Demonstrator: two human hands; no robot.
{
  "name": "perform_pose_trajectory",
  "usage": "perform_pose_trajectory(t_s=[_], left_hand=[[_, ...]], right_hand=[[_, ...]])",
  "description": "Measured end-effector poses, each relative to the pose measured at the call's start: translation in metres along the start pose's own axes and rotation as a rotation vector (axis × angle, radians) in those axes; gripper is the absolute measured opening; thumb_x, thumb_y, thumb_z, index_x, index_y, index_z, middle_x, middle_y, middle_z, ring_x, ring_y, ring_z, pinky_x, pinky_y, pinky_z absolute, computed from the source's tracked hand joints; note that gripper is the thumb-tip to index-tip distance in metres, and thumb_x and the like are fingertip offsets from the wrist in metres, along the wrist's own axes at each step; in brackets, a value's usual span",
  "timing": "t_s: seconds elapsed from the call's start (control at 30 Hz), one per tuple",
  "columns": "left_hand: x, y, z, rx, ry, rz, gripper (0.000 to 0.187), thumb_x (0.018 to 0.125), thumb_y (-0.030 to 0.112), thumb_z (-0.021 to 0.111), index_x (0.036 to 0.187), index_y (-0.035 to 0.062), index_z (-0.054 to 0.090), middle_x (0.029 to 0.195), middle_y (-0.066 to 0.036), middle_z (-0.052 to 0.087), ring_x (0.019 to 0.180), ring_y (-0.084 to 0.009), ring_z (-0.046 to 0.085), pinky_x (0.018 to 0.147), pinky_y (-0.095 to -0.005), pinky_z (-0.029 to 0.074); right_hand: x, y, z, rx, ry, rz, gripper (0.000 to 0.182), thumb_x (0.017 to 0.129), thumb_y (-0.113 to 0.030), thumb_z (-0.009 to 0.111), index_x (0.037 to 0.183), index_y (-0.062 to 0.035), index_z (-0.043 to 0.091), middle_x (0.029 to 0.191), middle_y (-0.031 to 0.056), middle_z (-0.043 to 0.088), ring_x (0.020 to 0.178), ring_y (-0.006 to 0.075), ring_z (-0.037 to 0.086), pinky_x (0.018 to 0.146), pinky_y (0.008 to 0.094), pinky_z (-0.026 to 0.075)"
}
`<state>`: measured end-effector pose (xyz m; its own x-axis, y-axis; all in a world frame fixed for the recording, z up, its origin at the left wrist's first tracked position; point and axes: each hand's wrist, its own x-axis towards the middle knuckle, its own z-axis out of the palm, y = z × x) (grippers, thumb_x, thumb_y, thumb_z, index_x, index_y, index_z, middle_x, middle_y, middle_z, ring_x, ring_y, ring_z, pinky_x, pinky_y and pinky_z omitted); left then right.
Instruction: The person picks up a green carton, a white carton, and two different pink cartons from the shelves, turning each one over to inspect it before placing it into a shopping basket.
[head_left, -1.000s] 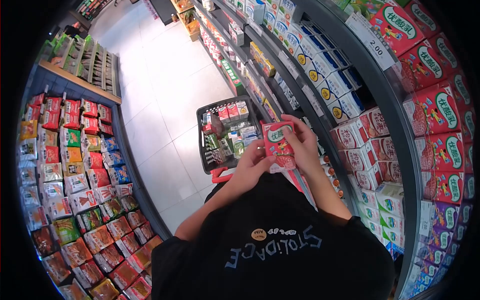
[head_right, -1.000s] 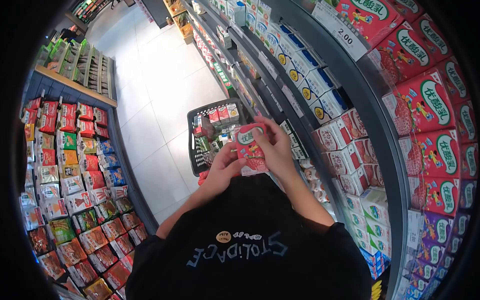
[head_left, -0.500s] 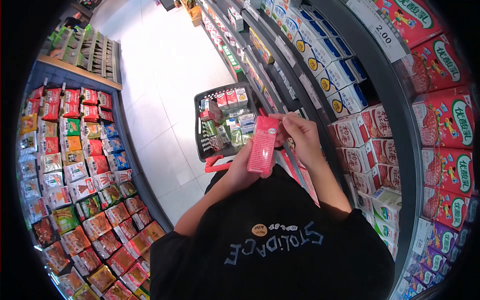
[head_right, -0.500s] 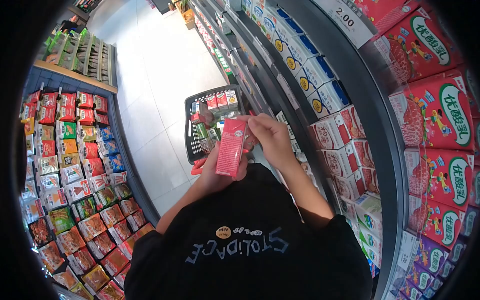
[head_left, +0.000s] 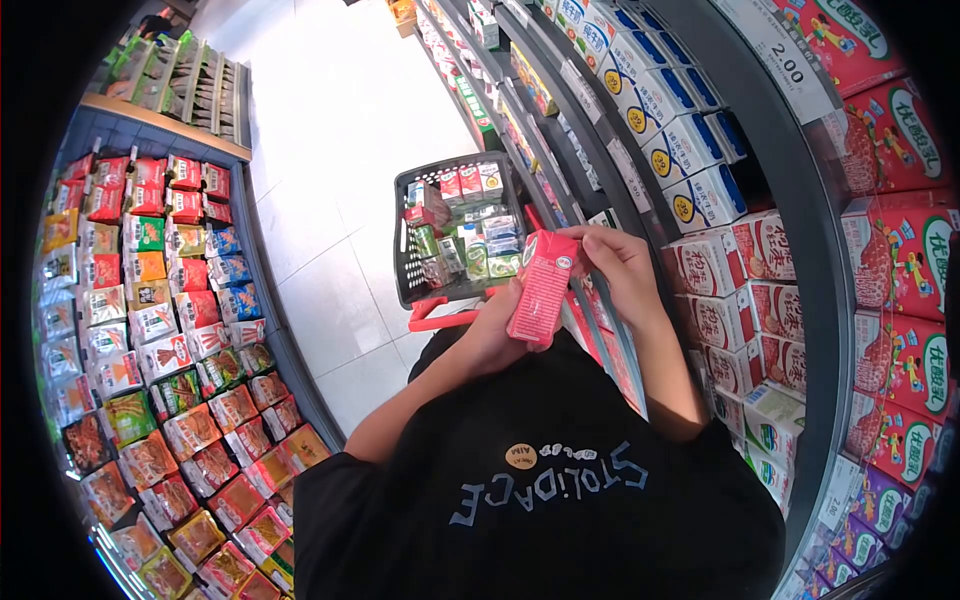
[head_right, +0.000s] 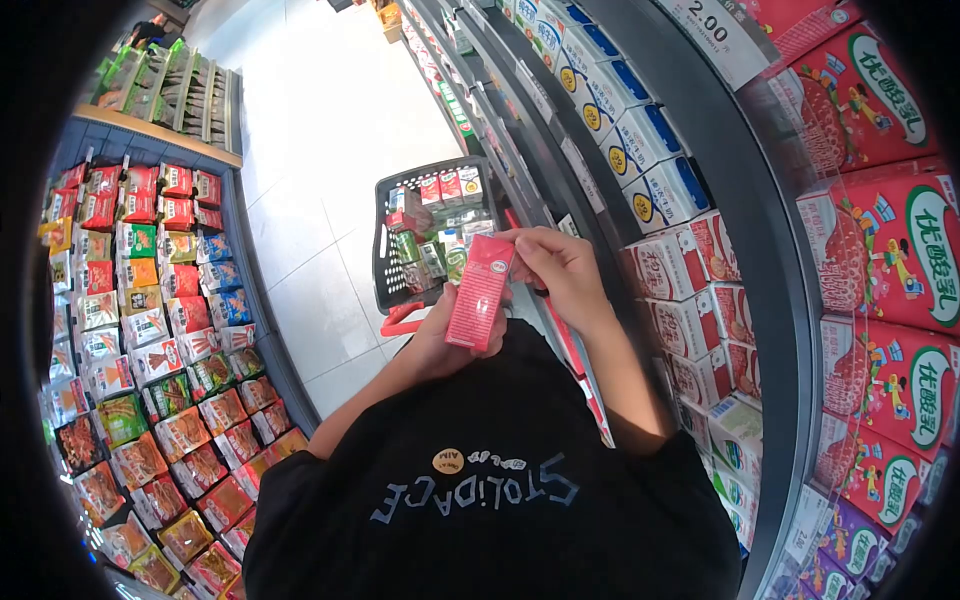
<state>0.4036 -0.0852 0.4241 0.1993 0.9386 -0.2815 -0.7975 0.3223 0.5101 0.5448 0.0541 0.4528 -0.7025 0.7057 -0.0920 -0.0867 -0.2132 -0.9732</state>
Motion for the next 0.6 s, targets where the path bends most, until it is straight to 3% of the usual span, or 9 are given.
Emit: perform_pose_trajectory(t_s=[0.23,0.47,0.57,0.6], left_hand=[[-0.003,-0.006,-0.010,-0.017,0.021,-0.024,0.077,0.094,0.070,0.031,0.126,0.0022,0.049,0.079,-0.005,0.055,0.064,-0.0136,0.048,0.059,-0.0289,0.037],[-0.006,-0.013,-0.023,-0.014,-0.007,0.001,0.071,0.092,0.065,0.045,0.132,0.0070,0.044,0.103,-0.005,0.060,0.082,-0.0153,0.061,0.069,-0.0306,0.050],[-0.007,-0.013,-0.023,0.013,-0.022,-0.010,0.070,0.092,0.064,0.047,0.134,0.0088,0.042,0.106,-0.004,0.059,0.086,-0.0141,0.062,0.070,-0.0303,0.051],[-0.007,-0.013,-0.023,0.020,-0.030,-0.015,0.070,0.092,0.064,0.047,0.134,0.0090,0.042,0.106,-0.004,0.059,0.086,-0.0137,0.061,0.070,-0.0302,0.051]], right_hand=[[0.001,0.004,0.000,-0.003,-0.005,-0.006,0.027,0.099,-0.020,0.055,0.110,-0.0007,0.070,0.071,-0.0024,0.059,0.063,0.0024,0.050,0.054,0.0193,0.033],[-0.001,0.005,-0.003,0.030,-0.050,0.034,0.024,0.098,-0.019,0.057,0.108,-0.0002,0.069,0.074,-0.0020,0.060,0.065,0.0025,0.050,0.055,0.0189,0.035],[-0.004,0.002,-0.005,-0.065,-0.054,0.098,0.029,0.098,-0.020,0.056,0.112,0.0033,0.066,0.097,0.0065,0.069,0.086,0.0093,0.062,0.078,0.0241,0.048],[-0.005,0.003,-0.006,-0.071,-0.055,0.100,0.029,0.098,-0.020,0.057,0.112,0.0033,0.066,0.098,0.0065,0.069,0.088,0.0092,0.062,0.079,0.0240,0.048]])
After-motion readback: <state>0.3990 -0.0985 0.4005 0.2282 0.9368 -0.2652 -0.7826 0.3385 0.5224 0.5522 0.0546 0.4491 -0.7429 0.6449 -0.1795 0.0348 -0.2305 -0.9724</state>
